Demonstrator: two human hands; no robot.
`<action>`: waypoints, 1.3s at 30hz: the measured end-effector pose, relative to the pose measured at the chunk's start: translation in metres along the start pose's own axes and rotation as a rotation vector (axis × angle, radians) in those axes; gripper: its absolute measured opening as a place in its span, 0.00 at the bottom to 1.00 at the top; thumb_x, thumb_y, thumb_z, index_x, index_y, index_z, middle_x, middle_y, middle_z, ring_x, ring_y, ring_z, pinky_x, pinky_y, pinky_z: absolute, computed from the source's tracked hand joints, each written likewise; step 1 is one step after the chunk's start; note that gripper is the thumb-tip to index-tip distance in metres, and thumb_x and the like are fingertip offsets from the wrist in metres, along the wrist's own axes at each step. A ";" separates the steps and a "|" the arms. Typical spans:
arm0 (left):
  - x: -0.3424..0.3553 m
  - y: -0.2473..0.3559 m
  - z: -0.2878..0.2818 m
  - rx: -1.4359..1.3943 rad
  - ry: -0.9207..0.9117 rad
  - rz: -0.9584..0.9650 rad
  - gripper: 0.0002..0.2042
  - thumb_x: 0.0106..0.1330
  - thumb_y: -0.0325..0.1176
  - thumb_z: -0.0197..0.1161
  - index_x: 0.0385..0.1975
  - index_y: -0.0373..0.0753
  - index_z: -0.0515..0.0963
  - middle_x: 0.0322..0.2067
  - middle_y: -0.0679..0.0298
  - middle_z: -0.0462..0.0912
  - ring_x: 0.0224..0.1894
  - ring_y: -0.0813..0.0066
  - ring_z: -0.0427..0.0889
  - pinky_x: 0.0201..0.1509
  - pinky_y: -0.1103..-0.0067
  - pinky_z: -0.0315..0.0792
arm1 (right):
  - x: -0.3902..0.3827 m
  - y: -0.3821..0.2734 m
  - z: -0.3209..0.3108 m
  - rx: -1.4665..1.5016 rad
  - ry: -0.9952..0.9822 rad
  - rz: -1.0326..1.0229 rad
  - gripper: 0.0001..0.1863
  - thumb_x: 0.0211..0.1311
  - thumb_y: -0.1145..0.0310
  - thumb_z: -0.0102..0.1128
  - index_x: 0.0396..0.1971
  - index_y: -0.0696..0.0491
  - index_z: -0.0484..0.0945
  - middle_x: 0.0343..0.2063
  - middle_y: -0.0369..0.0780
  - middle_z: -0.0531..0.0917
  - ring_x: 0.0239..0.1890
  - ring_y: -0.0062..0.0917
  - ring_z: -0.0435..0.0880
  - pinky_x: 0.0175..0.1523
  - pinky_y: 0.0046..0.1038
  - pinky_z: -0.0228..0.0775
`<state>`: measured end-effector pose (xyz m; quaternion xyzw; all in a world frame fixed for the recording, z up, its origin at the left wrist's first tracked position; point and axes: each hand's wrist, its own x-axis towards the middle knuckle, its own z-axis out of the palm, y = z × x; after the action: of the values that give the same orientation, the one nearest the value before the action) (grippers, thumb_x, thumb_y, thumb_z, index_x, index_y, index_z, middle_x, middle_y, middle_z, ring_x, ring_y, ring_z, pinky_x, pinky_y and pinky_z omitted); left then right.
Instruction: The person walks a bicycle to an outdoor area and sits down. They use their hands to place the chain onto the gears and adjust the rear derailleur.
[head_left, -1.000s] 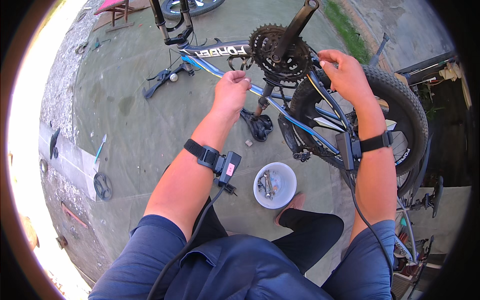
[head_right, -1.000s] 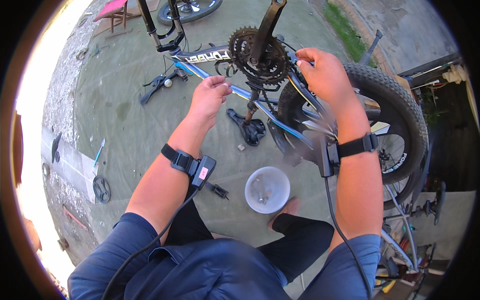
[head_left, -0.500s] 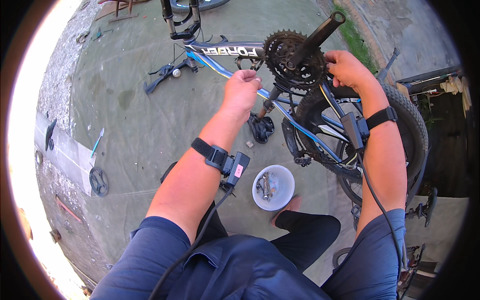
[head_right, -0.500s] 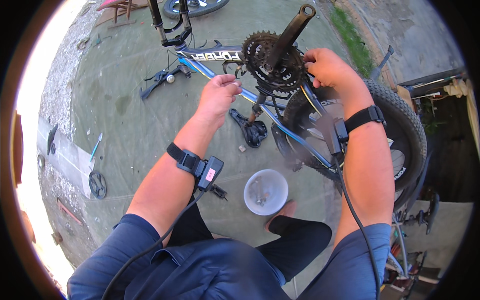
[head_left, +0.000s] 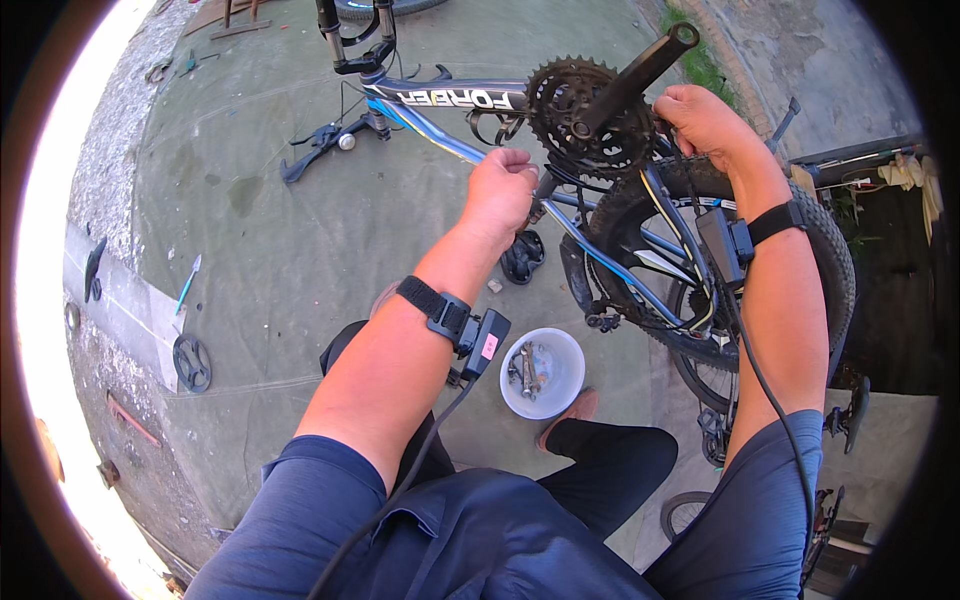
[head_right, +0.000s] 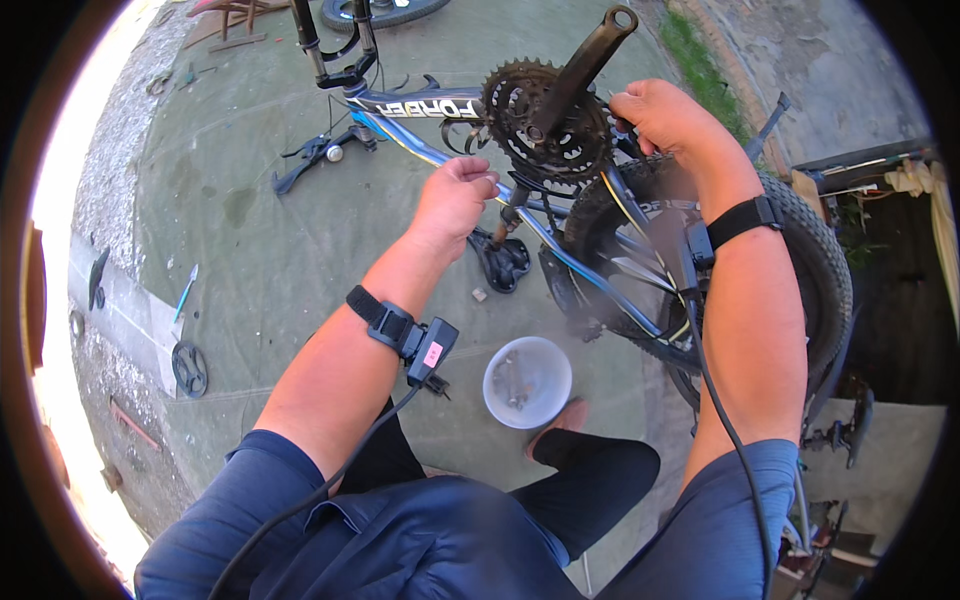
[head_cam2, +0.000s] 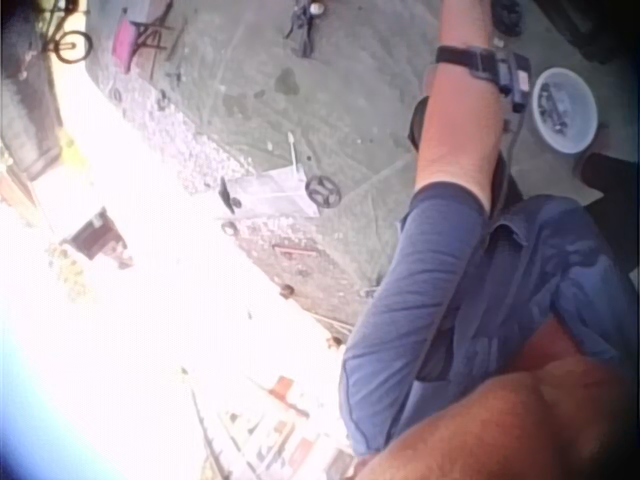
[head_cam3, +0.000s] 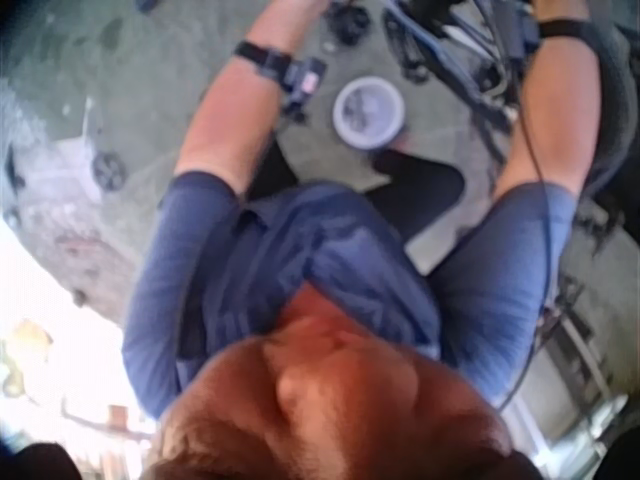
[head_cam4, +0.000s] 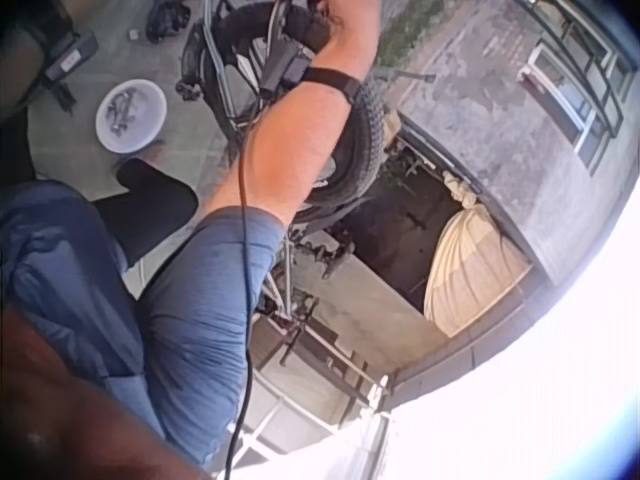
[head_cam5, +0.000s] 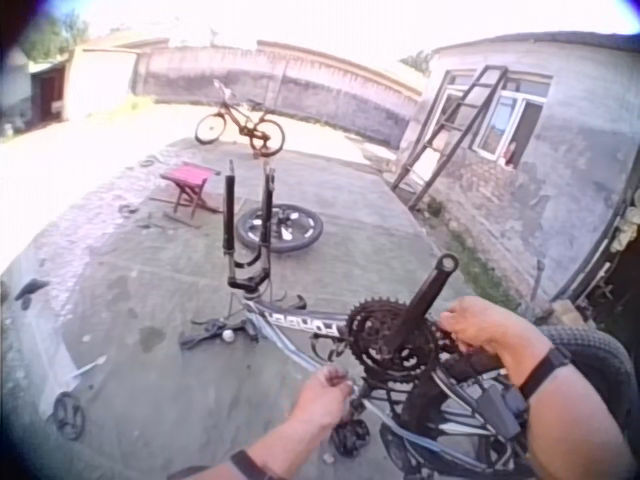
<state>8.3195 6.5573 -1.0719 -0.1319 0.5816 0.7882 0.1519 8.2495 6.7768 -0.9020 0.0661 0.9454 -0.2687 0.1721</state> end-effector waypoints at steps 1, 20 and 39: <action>-0.001 0.000 0.001 0.000 0.000 -0.004 0.18 0.63 0.25 0.60 0.53 0.30 0.72 0.43 0.58 0.81 0.41 0.73 0.81 0.44 0.78 0.72 | 0.001 -0.001 -0.001 0.033 0.025 -0.031 0.11 0.63 0.63 0.51 0.25 0.53 0.72 0.20 0.32 0.74 0.11 0.15 0.66 0.18 0.20 0.53; 0.065 0.095 -0.025 0.090 -0.028 0.363 0.16 0.68 0.31 0.60 0.52 0.32 0.73 0.45 0.61 0.82 0.45 0.78 0.80 0.46 0.81 0.69 | 0.060 -0.045 0.001 0.107 0.166 -0.203 0.13 0.57 0.59 0.56 0.18 0.50 0.72 0.14 0.28 0.65 0.17 0.14 0.60 0.23 0.23 0.47; 0.144 0.133 -0.005 0.390 -0.765 0.264 0.10 0.63 0.32 0.66 0.42 0.36 0.81 0.34 0.71 0.82 0.36 0.84 0.78 0.42 0.83 0.70 | 0.095 -0.069 0.010 0.109 -0.004 -0.382 0.14 0.66 0.60 0.53 0.25 0.53 0.75 0.20 0.28 0.73 0.12 0.08 0.59 0.16 0.17 0.45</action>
<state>8.1347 6.5279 -1.0119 0.2755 0.6332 0.6685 0.2763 8.1486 6.7164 -0.9112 -0.1056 0.9245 -0.3475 0.1159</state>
